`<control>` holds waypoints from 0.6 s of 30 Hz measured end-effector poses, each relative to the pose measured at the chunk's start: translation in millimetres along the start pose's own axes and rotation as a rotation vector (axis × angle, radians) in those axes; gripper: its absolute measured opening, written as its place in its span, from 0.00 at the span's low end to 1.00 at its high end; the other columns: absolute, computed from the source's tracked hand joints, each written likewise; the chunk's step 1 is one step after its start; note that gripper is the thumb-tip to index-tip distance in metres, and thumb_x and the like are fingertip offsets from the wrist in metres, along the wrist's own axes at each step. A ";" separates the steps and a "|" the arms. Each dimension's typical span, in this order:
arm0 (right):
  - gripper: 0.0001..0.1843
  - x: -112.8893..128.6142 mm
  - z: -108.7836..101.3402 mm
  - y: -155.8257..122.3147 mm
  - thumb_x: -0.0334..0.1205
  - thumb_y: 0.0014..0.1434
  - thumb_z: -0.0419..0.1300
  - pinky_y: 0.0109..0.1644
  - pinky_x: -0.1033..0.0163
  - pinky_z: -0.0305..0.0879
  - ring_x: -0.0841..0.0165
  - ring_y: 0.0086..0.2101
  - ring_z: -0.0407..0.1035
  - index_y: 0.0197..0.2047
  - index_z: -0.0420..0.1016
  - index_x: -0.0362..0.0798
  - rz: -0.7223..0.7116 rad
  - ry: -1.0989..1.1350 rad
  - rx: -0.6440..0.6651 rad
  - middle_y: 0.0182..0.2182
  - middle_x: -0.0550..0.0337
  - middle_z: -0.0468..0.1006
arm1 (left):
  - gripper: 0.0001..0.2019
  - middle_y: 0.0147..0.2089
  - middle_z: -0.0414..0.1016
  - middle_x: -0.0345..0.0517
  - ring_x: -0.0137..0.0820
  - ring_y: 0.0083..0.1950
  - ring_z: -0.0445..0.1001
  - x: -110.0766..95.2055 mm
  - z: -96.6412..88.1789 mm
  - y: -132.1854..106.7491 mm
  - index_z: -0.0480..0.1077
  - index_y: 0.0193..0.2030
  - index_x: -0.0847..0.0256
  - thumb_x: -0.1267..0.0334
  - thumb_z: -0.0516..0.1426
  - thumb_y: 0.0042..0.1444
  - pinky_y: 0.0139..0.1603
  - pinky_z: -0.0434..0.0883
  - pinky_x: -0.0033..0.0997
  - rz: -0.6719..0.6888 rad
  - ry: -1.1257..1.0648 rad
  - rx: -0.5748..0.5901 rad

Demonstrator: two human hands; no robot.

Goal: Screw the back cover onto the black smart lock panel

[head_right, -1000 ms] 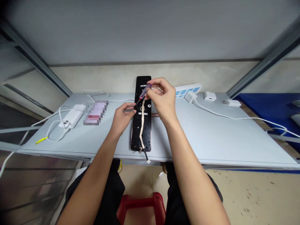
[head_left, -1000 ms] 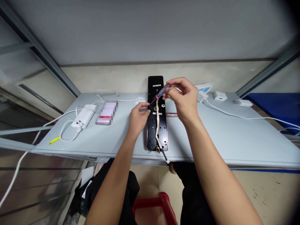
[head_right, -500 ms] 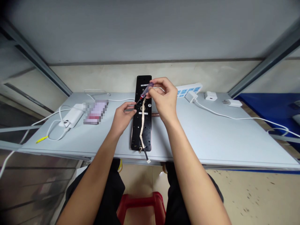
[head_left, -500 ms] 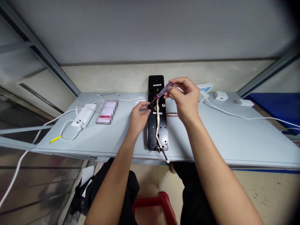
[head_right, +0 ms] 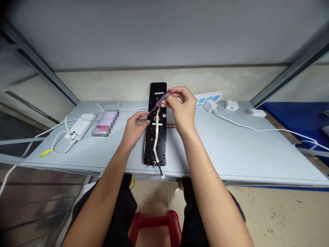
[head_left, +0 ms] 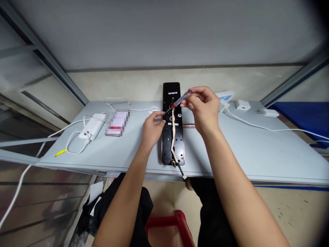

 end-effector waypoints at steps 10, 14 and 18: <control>0.09 -6.2 -6.4 1.1 0.36 0.58 0.73 0.41 0.59 0.87 0.71 0.29 0.80 0.41 0.79 0.52 0.033 0.011 -0.025 0.32 0.66 0.77 | 0.17 0.54 0.86 0.50 0.37 0.48 0.86 4.9 -1.4 -0.5 0.82 0.55 0.57 0.76 0.64 0.62 0.61 0.82 0.44 -0.047 0.027 -0.026; 0.08 -6.1 -8.7 0.8 0.34 0.58 0.72 0.39 0.60 0.86 0.71 0.29 0.79 0.40 0.80 0.52 0.041 0.021 -0.051 0.30 0.67 0.76 | 0.18 0.54 0.85 0.50 0.36 0.47 0.86 5.4 -2.5 -0.4 0.81 0.56 0.57 0.76 0.64 0.62 0.60 0.82 0.44 -0.052 0.036 -0.034; 0.08 -6.2 -8.3 1.0 0.33 0.57 0.71 0.39 0.60 0.86 0.72 0.28 0.79 0.39 0.80 0.52 0.059 0.023 -0.050 0.30 0.68 0.77 | 0.17 0.55 0.85 0.51 0.37 0.47 0.86 6.2 -1.7 -0.7 0.81 0.56 0.57 0.76 0.64 0.62 0.60 0.82 0.44 -0.064 0.031 -0.021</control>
Point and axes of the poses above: each hand's wrist, its own y-axis towards the middle knuckle, its own z-axis out of the palm, x = y × z, the point moved 9 cm from there along y, towards the middle knuckle
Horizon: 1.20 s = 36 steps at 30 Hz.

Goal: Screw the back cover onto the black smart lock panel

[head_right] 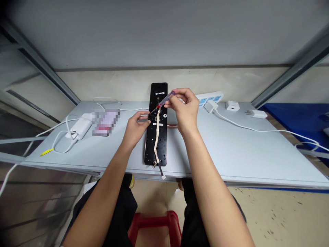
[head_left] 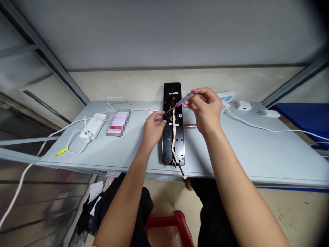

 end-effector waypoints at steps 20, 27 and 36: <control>0.07 2.8 -2.2 -0.4 0.33 0.57 0.70 0.39 0.59 0.86 0.71 0.28 0.78 0.39 0.80 0.52 -0.030 -0.044 0.002 0.32 0.66 0.77 | 0.16 0.55 0.85 0.51 0.40 0.55 0.86 -5.8 0.7 -1.5 0.82 0.53 0.57 0.77 0.62 0.63 0.64 0.81 0.47 0.038 -0.002 -0.002; 0.08 2.4 -0.8 -0.8 0.36 0.58 0.71 0.41 0.58 0.86 0.71 0.29 0.78 0.40 0.78 0.53 -0.036 -0.074 0.007 0.32 0.66 0.76 | 0.16 0.56 0.85 0.51 0.39 0.53 0.86 -1.4 0.6 -0.6 0.82 0.55 0.56 0.76 0.63 0.64 0.64 0.81 0.47 0.028 0.002 0.003; 0.09 6.0 2.4 -2.8 0.37 0.57 0.73 0.40 0.58 0.86 0.71 0.28 0.77 0.40 0.78 0.53 -0.041 -0.059 0.004 0.32 0.66 0.76 | 0.16 0.55 0.85 0.51 0.38 0.51 0.86 -6.0 -0.2 -2.3 0.82 0.54 0.58 0.76 0.63 0.63 0.63 0.81 0.45 0.016 0.013 0.007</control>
Point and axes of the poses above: each hand's wrist, its own y-axis towards the middle knuckle, its own z-axis out of the palm, x = y × z, the point moved 9 cm from there along y, towards the middle knuckle
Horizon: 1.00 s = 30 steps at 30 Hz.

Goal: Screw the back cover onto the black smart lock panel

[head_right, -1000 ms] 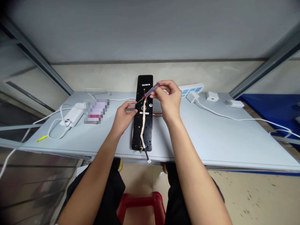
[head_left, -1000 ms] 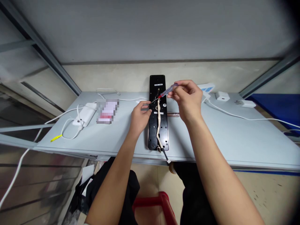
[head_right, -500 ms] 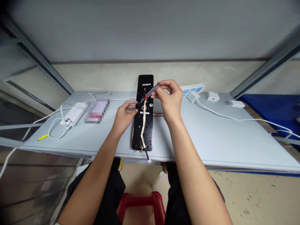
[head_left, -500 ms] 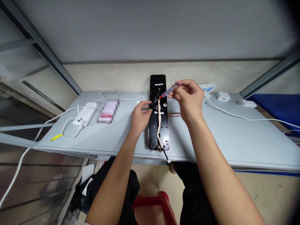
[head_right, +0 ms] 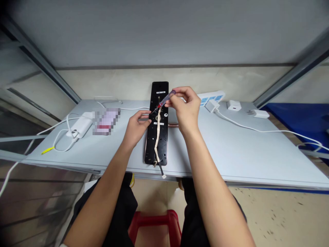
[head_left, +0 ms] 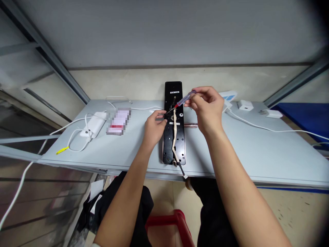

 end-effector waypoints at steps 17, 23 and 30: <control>0.10 9.8 5.8 -0.4 0.37 0.58 0.74 0.40 0.58 0.85 0.71 0.29 0.79 0.40 0.78 0.54 -0.028 -0.029 0.047 0.35 0.65 0.78 | 0.14 0.53 0.85 0.49 0.36 0.47 0.85 4.3 1.1 1.0 0.81 0.52 0.56 0.75 0.63 0.63 0.61 0.82 0.45 0.026 -0.007 -0.011; 0.10 11.4 5.8 -1.8 0.37 0.57 0.74 0.41 0.58 0.86 0.71 0.30 0.78 0.41 0.79 0.53 -0.020 -0.025 0.043 0.35 0.65 0.78 | 0.12 0.53 0.84 0.50 0.37 0.49 0.85 3.3 0.4 0.4 0.80 0.50 0.57 0.75 0.63 0.63 0.61 0.81 0.45 0.029 0.009 -0.020; 0.12 11.6 7.7 -1.9 0.41 0.56 0.76 0.42 0.57 0.86 0.70 0.31 0.79 0.41 0.79 0.55 -0.011 -0.034 0.057 0.36 0.65 0.79 | 0.12 0.52 0.84 0.48 0.37 0.50 0.84 1.9 0.7 0.2 0.80 0.49 0.57 0.75 0.63 0.63 0.61 0.81 0.43 0.037 0.002 -0.019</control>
Point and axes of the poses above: each hand's wrist, its own y-axis towards the middle knuckle, its own z-axis out of the palm, x = y × z, the point moved 9 cm from there along y, towards the middle knuckle
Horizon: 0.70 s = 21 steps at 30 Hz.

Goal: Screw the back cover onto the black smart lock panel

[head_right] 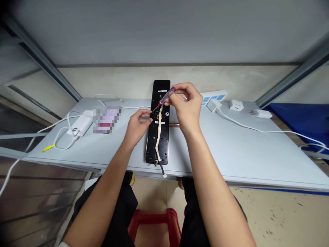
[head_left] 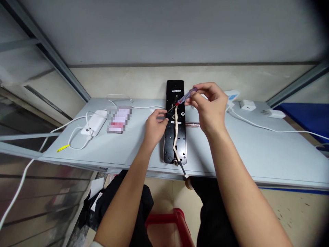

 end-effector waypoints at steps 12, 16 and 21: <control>0.13 1.9 1.8 -0.8 0.42 0.56 0.78 0.43 0.56 0.86 0.68 0.32 0.79 0.41 0.80 0.56 0.000 0.005 0.014 0.37 0.63 0.79 | 0.12 0.52 0.84 0.49 0.38 0.51 0.84 -4.1 -0.1 -1.1 0.80 0.48 0.57 0.76 0.62 0.63 0.61 0.81 0.44 0.002 0.004 0.000; 0.14 3.4 4.5 -1.6 0.43 0.56 0.78 0.43 0.56 0.86 0.69 0.31 0.79 0.41 0.80 0.56 0.010 0.002 0.024 0.37 0.64 0.81 | 0.12 0.52 0.85 0.48 0.39 0.53 0.85 -5.0 -0.3 -1.0 0.80 0.47 0.57 0.77 0.62 0.63 0.62 0.81 0.43 0.008 -0.001 -0.006; 0.12 5.1 6.9 -2.4 0.41 0.57 0.77 0.44 0.56 0.87 0.69 0.32 0.79 0.42 0.80 0.56 0.000 -0.003 0.037 0.37 0.64 0.80 | 0.12 0.53 0.85 0.49 0.40 0.56 0.84 -4.8 0.1 -0.8 0.79 0.47 0.57 0.77 0.62 0.63 0.62 0.81 0.43 0.009 -0.002 0.000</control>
Point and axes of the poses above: each hand's wrist, its own y-axis towards the middle knuckle, its own z-axis out of the palm, x = y × z, the point moved 9 cm from there along y, towards the middle knuckle
